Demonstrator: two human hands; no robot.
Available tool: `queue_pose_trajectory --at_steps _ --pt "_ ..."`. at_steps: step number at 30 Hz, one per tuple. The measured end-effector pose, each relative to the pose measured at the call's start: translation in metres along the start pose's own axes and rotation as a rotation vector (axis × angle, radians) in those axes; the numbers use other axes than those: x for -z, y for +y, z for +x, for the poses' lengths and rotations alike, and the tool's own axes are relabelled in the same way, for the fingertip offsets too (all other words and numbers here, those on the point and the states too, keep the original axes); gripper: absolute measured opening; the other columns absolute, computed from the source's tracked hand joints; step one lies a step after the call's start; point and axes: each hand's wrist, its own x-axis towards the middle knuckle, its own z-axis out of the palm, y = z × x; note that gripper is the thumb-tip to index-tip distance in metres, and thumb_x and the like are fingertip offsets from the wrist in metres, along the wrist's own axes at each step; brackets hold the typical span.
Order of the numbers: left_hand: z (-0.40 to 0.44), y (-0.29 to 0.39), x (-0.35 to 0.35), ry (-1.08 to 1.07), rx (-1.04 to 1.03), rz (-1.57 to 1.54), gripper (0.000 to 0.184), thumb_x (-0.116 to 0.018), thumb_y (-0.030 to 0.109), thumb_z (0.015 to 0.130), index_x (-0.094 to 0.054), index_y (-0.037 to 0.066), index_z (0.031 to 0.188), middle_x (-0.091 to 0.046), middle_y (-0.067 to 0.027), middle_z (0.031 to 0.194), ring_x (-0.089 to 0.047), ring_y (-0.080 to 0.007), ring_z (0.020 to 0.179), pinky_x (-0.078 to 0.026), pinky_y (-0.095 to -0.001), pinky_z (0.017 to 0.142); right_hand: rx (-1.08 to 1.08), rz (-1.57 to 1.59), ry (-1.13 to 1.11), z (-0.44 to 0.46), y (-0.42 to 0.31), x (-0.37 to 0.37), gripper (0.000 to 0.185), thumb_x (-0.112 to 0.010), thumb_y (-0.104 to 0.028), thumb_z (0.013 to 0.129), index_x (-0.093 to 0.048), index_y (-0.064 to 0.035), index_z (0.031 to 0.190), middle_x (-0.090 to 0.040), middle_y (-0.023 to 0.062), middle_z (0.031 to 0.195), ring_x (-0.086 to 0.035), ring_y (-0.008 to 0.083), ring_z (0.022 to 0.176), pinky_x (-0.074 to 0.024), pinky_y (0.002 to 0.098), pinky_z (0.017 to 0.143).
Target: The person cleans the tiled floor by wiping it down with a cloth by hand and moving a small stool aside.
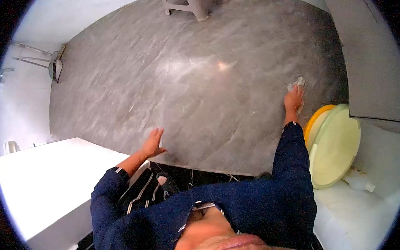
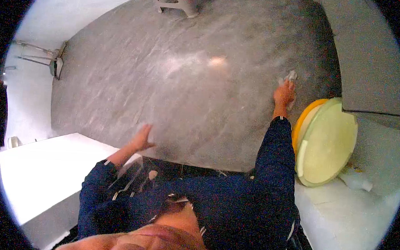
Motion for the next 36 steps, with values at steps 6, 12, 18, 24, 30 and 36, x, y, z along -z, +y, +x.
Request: queue_pose_trajectory --at_steps 6,12,18,24,30,36 --pt "0.058 -0.013 -0.011 -0.029 0.209 0.189 0.126 -0.088 0.038 0.052 -0.009 0.008 0.146 -0.018 -0.0340 0.144 -0.017 -0.0472 0.135 -0.024 -0.0524 0.109 -0.125 -0.102 -0.141 0.039 -0.019 -0.035 0.051 -0.043 -0.031 0.092 -0.037 -0.0140 0.140 -0.029 0.0108 0.147 -0.025 0.0311 0.136 -0.0227 0.0484 0.109" --pt "0.066 0.009 -0.012 0.078 0.336 0.066 0.131 -0.091 0.024 0.045 -0.009 0.019 0.147 -0.006 -0.0232 0.151 -0.011 -0.0523 0.134 -0.043 -0.0548 0.096 0.091 -0.052 -0.180 0.119 -0.147 -0.044 0.051 -0.039 -0.036 0.095 -0.035 -0.0150 0.141 -0.033 0.0077 0.146 -0.028 0.0285 0.135 -0.0229 0.0431 0.110" --pt "0.077 0.019 -0.009 0.016 0.385 0.060 0.134 -0.091 0.023 0.044 -0.006 0.020 0.147 -0.005 -0.0230 0.151 -0.011 -0.0521 0.134 -0.044 -0.0542 0.095 0.870 0.153 0.092 0.006 -0.325 -0.053 0.031 -0.043 -0.025 0.091 -0.060 -0.0078 0.111 -0.057 0.0155 0.112 -0.054 0.0320 0.103 -0.0390 0.0484 0.089" --pt "0.065 0.002 -0.048 -0.015 0.385 0.151 0.138 -0.092 0.024 0.043 -0.002 0.023 0.148 -0.003 -0.0219 0.152 -0.010 -0.0517 0.135 -0.042 -0.0555 0.098 1.193 0.658 -0.199 -0.210 -0.245 -0.078 0.031 -0.051 -0.012 0.083 -0.059 -0.0095 0.112 -0.056 0.0111 0.118 -0.050 0.0281 0.112 -0.0358 0.0480 0.096" --pt "0.107 0.018 -0.013 0.005 0.362 0.110 0.138 -0.092 0.025 0.044 -0.001 0.024 0.148 -0.004 -0.0204 0.152 -0.011 -0.0507 0.135 -0.039 -0.0559 0.101 1.287 0.710 -0.549 -0.284 -0.121 -0.005 0.028 -0.058 -0.005 0.076 -0.064 -0.0139 0.102 -0.058 0.0069 0.122 -0.052 0.0253 0.116 -0.0372 0.0477 0.097" --pt "0.113 -0.012 -0.030 0.051 0.366 0.226 0.140 -0.092 0.031 0.043 0.000 0.021 0.148 -0.004 -0.0251 0.151 -0.014 -0.0497 0.135 -0.028 -0.0545 0.108 0.745 0.434 -0.334 -0.173 -0.087 -0.001 0.030 -0.045 -0.006 0.088 -0.059 -0.0094 0.114 -0.059 0.0133 0.117 -0.056 0.0310 0.107 -0.0425 0.0421 0.093"
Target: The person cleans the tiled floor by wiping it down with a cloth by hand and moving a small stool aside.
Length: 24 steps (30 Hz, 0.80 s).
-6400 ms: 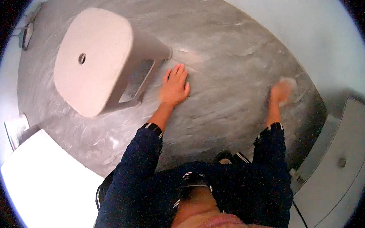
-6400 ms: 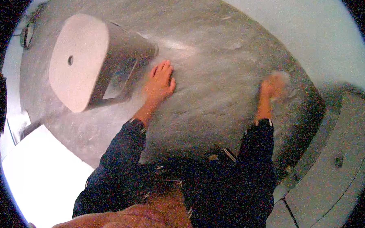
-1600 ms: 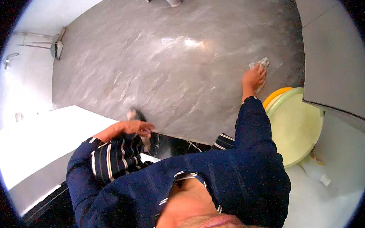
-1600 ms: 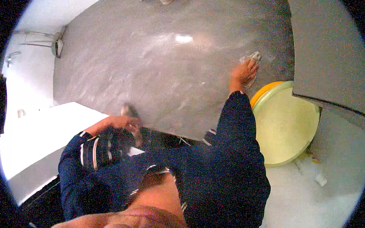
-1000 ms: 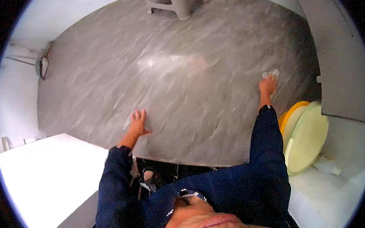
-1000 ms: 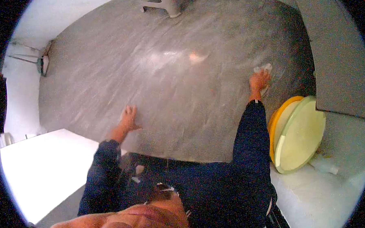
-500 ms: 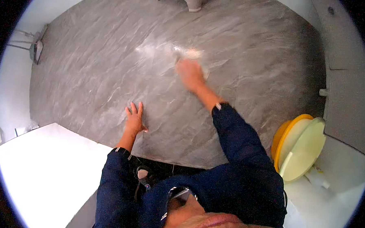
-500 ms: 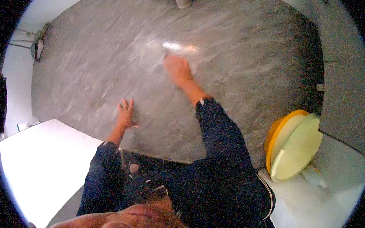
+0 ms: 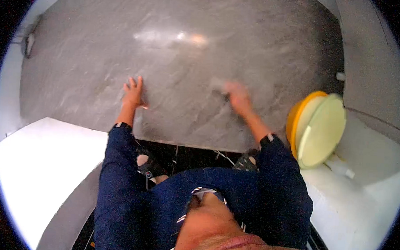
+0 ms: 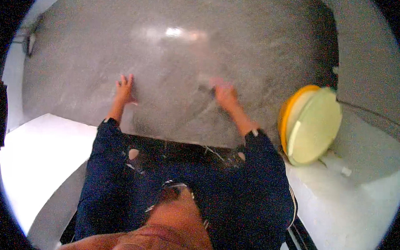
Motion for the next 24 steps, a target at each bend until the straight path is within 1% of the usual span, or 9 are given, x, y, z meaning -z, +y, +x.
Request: queue_pose_trajectory --at_steps 4,7,12,14,15,16,17,22,24 --pt "0.009 -0.002 0.011 -0.040 -0.018 -0.021 0.143 -0.092 0.032 0.041 0.002 0.019 0.148 -0.003 -0.0282 0.150 -0.014 -0.0514 0.135 -0.024 -0.0539 0.109 -0.512 -0.058 0.461 0.046 0.139 0.079 0.033 -0.046 -0.015 0.090 -0.055 -0.0052 0.120 -0.054 0.0176 0.122 -0.050 0.0341 0.112 -0.0404 0.0421 0.094" --pt "0.016 0.000 0.020 -0.055 0.024 -0.041 0.144 -0.093 0.031 0.040 0.002 0.020 0.148 -0.003 -0.0271 0.150 -0.013 -0.0526 0.134 -0.025 -0.0536 0.109 -0.838 -0.269 0.515 0.045 0.203 0.091 0.035 -0.049 -0.017 0.088 -0.055 -0.0049 0.120 -0.052 0.0190 0.124 -0.049 0.0343 0.114 -0.0374 0.0417 0.097" --pt "0.024 0.000 0.018 -0.052 0.050 -0.039 0.145 -0.093 0.030 0.037 0.000 0.021 0.148 -0.004 -0.0247 0.151 -0.012 -0.0534 0.134 -0.026 -0.0526 0.109 -0.135 -0.658 0.305 0.096 0.143 -0.057 0.039 -0.047 -0.018 0.090 -0.050 -0.0063 0.127 -0.045 0.0127 0.137 -0.039 0.0293 0.127 -0.0265 0.0413 0.108" --pt "0.023 -0.005 0.018 -0.025 0.037 -0.084 0.146 -0.093 0.030 0.036 0.000 0.020 0.148 -0.004 -0.0254 0.151 -0.012 -0.0526 0.134 -0.025 -0.0523 0.109 0.090 -0.309 0.245 0.084 0.029 -0.091 0.033 -0.046 -0.018 0.091 -0.054 -0.0075 0.121 -0.052 0.0139 0.127 -0.045 0.0296 0.121 -0.0305 0.0421 0.104" --pt "0.020 -0.006 0.018 -0.012 0.031 -0.107 0.147 -0.093 0.030 0.035 -0.001 0.020 0.148 -0.004 -0.0258 0.151 -0.012 -0.0521 0.135 -0.024 -0.0521 0.110 0.088 0.219 0.162 0.065 -0.031 -0.080 0.029 -0.046 -0.016 0.090 -0.057 -0.0075 0.115 -0.057 0.0130 0.119 -0.049 0.0300 0.116 -0.0351 0.0435 0.099" --pt "0.014 -0.005 0.015 -0.030 0.054 -0.103 0.147 -0.093 0.029 0.035 -0.001 0.020 0.148 -0.004 -0.0259 0.151 -0.012 -0.0515 0.135 -0.024 -0.0518 0.110 0.034 0.254 -0.051 0.045 -0.059 -0.106 0.026 -0.049 -0.014 0.088 -0.059 -0.0089 0.112 -0.060 0.0114 0.115 -0.053 0.0294 0.112 -0.0383 0.0443 0.096" --pt "0.014 -0.001 0.015 -0.035 0.056 -0.092 0.147 -0.094 0.028 0.035 -0.001 0.020 0.148 -0.005 -0.0260 0.151 -0.012 -0.0509 0.135 -0.023 -0.0516 0.110 0.438 0.277 0.125 0.014 -0.095 -0.076 0.027 -0.053 -0.012 0.085 -0.059 -0.0106 0.111 -0.060 0.0103 0.114 -0.054 0.0280 0.111 -0.0392 0.0440 0.095" --pt "0.027 -0.010 0.011 -0.003 0.012 -0.093 0.147 -0.094 0.027 0.035 -0.001 0.018 0.148 -0.004 -0.0274 0.150 -0.010 -0.0486 0.137 -0.021 -0.0510 0.111 0.572 0.199 0.011 -0.032 -0.064 -0.067 0.029 -0.051 -0.007 0.084 -0.059 -0.0145 0.110 -0.060 0.0090 0.116 -0.054 0.0276 0.112 -0.0389 0.0441 0.096" --pt "0.023 -0.015 0.008 0.010 -0.006 -0.091 0.146 -0.094 0.028 0.035 -0.002 0.017 0.148 -0.004 -0.0281 0.150 -0.010 -0.0484 0.137 -0.021 -0.0509 0.111 0.262 0.020 -0.111 -0.022 -0.027 -0.021 0.033 -0.049 -0.007 0.085 -0.059 -0.0175 0.114 -0.060 0.0089 0.116 -0.053 0.0293 0.113 -0.0359 0.0443 0.100"
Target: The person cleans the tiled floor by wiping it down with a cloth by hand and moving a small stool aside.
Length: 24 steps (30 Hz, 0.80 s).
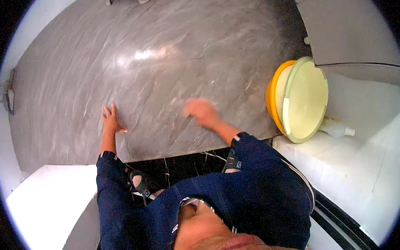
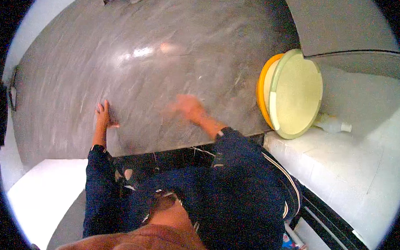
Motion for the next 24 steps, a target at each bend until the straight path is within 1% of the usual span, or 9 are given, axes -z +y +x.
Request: queue_pose_trajectory --at_steps 4,7,12,16,18,20,22,23,24 --pt "0.000 -0.005 -0.002 0.021 -0.040 0.009 0.146 -0.093 0.032 0.036 -0.001 0.013 0.147 -0.005 -0.0305 0.149 -0.011 -0.0485 0.137 -0.021 -0.0522 0.111 -0.502 -0.515 0.345 -0.023 0.091 0.037 0.028 -0.049 -0.013 0.087 -0.058 -0.0100 0.114 -0.053 0.0110 0.126 -0.045 0.0322 0.119 -0.0362 0.0443 0.098" --pt "-0.004 -0.017 -0.011 0.049 -0.039 0.071 0.147 -0.093 0.034 0.036 0.000 0.011 0.147 -0.007 -0.0325 0.147 -0.013 -0.0489 0.136 -0.020 -0.0536 0.110 -1.014 -0.458 0.302 -0.001 0.118 0.087 0.038 -0.048 -0.021 0.089 -0.051 -0.0089 0.125 -0.047 0.0166 0.131 -0.040 0.0341 0.124 -0.0329 0.0456 0.101" --pt "-0.020 -0.008 0.002 0.021 -0.033 0.095 0.147 -0.093 0.038 0.036 0.000 0.008 0.146 -0.012 -0.0342 0.146 -0.016 -0.0488 0.135 -0.020 -0.0552 0.109 -1.411 -0.556 0.440 0.026 0.227 0.098 0.048 -0.043 -0.030 0.091 -0.043 -0.0119 0.135 -0.039 0.0161 0.139 -0.031 0.0356 0.130 -0.0292 0.0504 0.103" --pt "-0.043 0.023 0.024 -0.076 0.015 0.104 0.145 -0.092 0.038 0.038 -0.001 0.006 0.146 -0.015 -0.0344 0.145 -0.017 -0.0495 0.134 -0.019 -0.0552 0.109 -1.421 -0.496 0.452 0.054 0.275 0.152 0.048 -0.040 -0.033 0.093 -0.042 -0.0134 0.136 -0.038 0.0155 0.141 -0.032 0.0349 0.131 -0.0260 0.0469 0.107" --pt "-0.050 0.029 0.029 -0.061 -0.019 0.093 0.144 -0.092 0.035 0.039 0.000 0.011 0.147 -0.010 -0.0317 0.147 -0.016 -0.0527 0.133 -0.030 -0.0537 0.106 -1.185 -0.663 0.243 0.092 0.287 0.170 0.047 -0.037 -0.033 0.094 -0.042 -0.0117 0.136 -0.040 0.0128 0.141 -0.034 0.0314 0.130 -0.0270 0.0438 0.107" --pt "-0.049 0.032 0.036 -0.117 0.054 0.069 0.144 -0.092 0.033 0.039 0.001 0.015 0.147 -0.007 -0.0299 0.148 -0.014 -0.0544 0.132 -0.037 -0.0529 0.103 -1.001 -0.619 0.412 0.154 0.336 0.137 0.047 -0.037 -0.033 0.095 -0.044 -0.0111 0.136 -0.043 0.0107 0.139 -0.036 0.0285 0.129 -0.0269 0.0413 0.107" --pt "-0.049 0.025 0.026 -0.094 0.062 0.080 0.144 -0.092 0.030 0.038 0.002 0.019 0.147 -0.004 -0.0280 0.149 -0.014 -0.0560 0.131 -0.044 -0.0513 0.098 -0.779 -0.538 0.507 0.237 0.304 0.094 0.042 -0.041 -0.030 0.093 -0.049 -0.0111 0.130 -0.045 0.0110 0.137 -0.040 0.0283 0.126 -0.0306 0.0405 0.105" --pt "-0.045 0.027 0.024 -0.081 0.057 0.099 0.145 -0.092 0.030 0.038 0.002 0.019 0.147 -0.004 -0.0280 0.149 -0.014 -0.0562 0.131 -0.044 -0.0514 0.098 -0.688 -0.739 0.224 0.278 0.294 0.079 0.034 -0.045 -0.024 0.091 -0.056 -0.0106 0.120 -0.052 0.0131 0.128 -0.047 0.0289 0.119 -0.0351 0.0413 0.100" --pt "-0.043 0.029 0.024 -0.067 0.052 0.117 0.145 -0.092 0.030 0.038 0.002 0.019 0.147 -0.004 -0.0279 0.149 -0.015 -0.0564 0.131 -0.044 -0.0514 0.098 -0.457 -0.666 0.251 0.302 0.237 0.066 0.031 -0.046 -0.021 0.089 -0.058 -0.0092 0.115 -0.057 0.0139 0.120 -0.051 0.0297 0.113 -0.0363 0.0421 0.098"
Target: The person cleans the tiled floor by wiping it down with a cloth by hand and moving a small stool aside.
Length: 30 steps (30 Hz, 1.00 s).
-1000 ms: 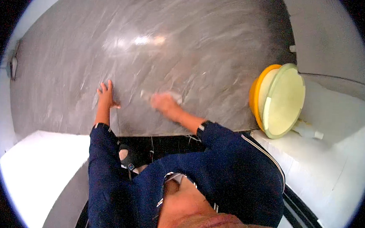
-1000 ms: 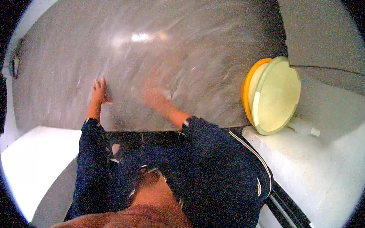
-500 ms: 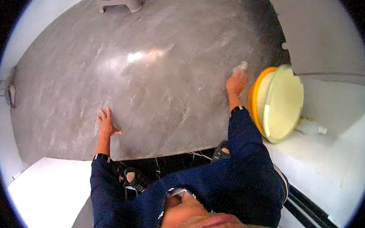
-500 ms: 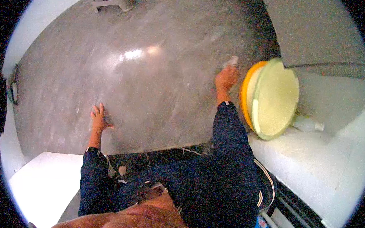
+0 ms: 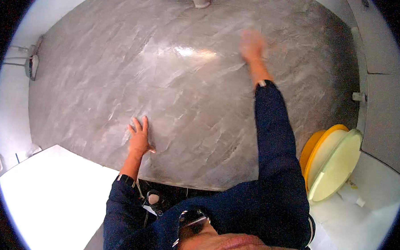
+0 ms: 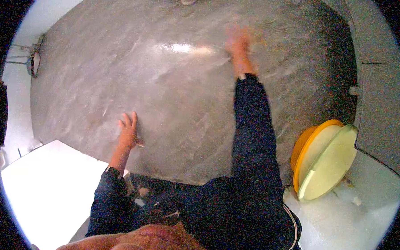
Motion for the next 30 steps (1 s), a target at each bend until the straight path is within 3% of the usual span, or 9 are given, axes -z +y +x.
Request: queue_pose_trajectory --at_steps 5,7,13,14,19,27,28,29,30 --pt "-0.020 0.000 -0.003 -0.035 -0.026 -0.005 0.146 -0.092 0.036 0.036 -0.001 0.013 0.147 -0.008 -0.0329 0.147 -0.016 -0.0538 0.133 -0.030 -0.0552 0.106 0.552 0.339 -0.365 -0.105 -0.235 0.098 0.034 -0.046 -0.014 0.088 -0.057 -0.0128 0.120 -0.055 0.0103 0.124 -0.046 0.0279 0.121 -0.0319 0.0428 0.104" --pt "-0.036 -0.005 -0.026 -0.034 -0.053 -0.002 0.146 -0.092 0.039 0.036 -0.002 0.010 0.147 -0.010 -0.0348 0.145 -0.017 -0.0525 0.133 -0.023 -0.0563 0.108 0.851 0.556 -0.069 -0.181 -0.233 0.102 0.033 -0.047 -0.015 0.089 -0.058 -0.0146 0.120 -0.054 0.0079 0.128 -0.044 0.0268 0.125 -0.0323 0.0423 0.105" --pt "-0.012 -0.011 -0.033 0.065 -0.125 0.011 0.147 -0.092 0.040 0.035 -0.002 0.008 0.147 -0.015 -0.0353 0.144 -0.019 -0.0502 0.134 -0.020 -0.0578 0.108 0.384 0.059 -0.363 -0.179 -0.091 0.097 0.036 -0.048 -0.022 0.092 -0.052 -0.0139 0.126 -0.051 0.0106 0.130 -0.044 0.0275 0.123 -0.0331 0.0432 0.103" --pt "-0.003 -0.008 -0.022 0.080 -0.128 -0.003 0.147 -0.092 0.039 0.035 -0.001 0.011 0.147 -0.013 -0.0340 0.145 -0.018 -0.0511 0.133 -0.024 -0.0583 0.107 -0.168 0.661 -0.239 -0.193 -0.048 0.074 0.035 -0.044 -0.022 0.095 -0.049 -0.0124 0.128 -0.049 0.0134 0.129 -0.044 0.0300 0.120 -0.0327 0.0436 0.102" --pt "0.014 0.001 0.004 0.090 0.010 -0.073 0.143 -0.093 0.023 0.038 0.000 0.030 0.146 -0.006 -0.0194 0.152 -0.015 -0.0555 0.132 -0.045 -0.0567 0.095 -0.351 -0.096 0.016 -0.305 0.133 0.056 0.041 -0.053 -0.025 0.091 -0.050 -0.0083 0.128 -0.044 0.0179 0.134 -0.042 0.0342 0.121 -0.0353 0.0450 0.099" --pt "0.013 0.001 -0.007 0.029 0.032 -0.091 0.142 -0.093 0.023 0.041 0.002 0.031 0.147 0.000 -0.0183 0.153 -0.013 -0.0556 0.132 -0.042 -0.0550 0.099 -0.284 0.014 0.232 -0.327 -0.007 0.026 0.039 -0.053 -0.013 0.086 -0.052 -0.0069 0.125 -0.053 0.0145 0.123 -0.045 0.0325 0.117 -0.0342 0.0444 0.099" --pt "0.020 0.003 -0.013 0.020 0.025 -0.092 0.142 -0.092 0.023 0.041 0.002 0.031 0.147 0.000 -0.0184 0.153 -0.013 -0.0557 0.132 -0.041 -0.0554 0.099 -0.144 0.633 0.280 -0.319 -0.052 0.060 0.028 -0.051 -0.015 0.089 -0.055 -0.0055 0.116 -0.055 0.0138 0.117 -0.049 0.0308 0.111 -0.0369 0.0420 0.095" --pt "0.027 0.005 -0.014 0.023 0.008 -0.097 0.141 -0.092 0.023 0.041 0.001 0.030 0.147 0.000 -0.0186 0.153 -0.013 -0.0550 0.133 -0.040 -0.0548 0.100 -0.076 0.108 -0.080 -0.320 -0.097 0.079 0.019 -0.050 -0.016 0.090 -0.057 -0.0042 0.103 -0.058 0.0135 0.104 -0.053 0.0296 0.100 -0.0400 0.0408 0.088" --pt "0.030 0.010 -0.014 0.026 -0.008 -0.102 0.140 -0.092 0.024 0.042 0.000 0.030 0.147 0.000 -0.0189 0.153 -0.013 -0.0544 0.133 -0.039 -0.0542 0.101 -0.006 0.636 0.210 -0.341 -0.127 0.085 0.016 -0.051 -0.017 0.088 -0.057 -0.0044 0.098 -0.057 0.0133 0.095 -0.054 0.0288 0.093 -0.0415 0.0405 0.081"
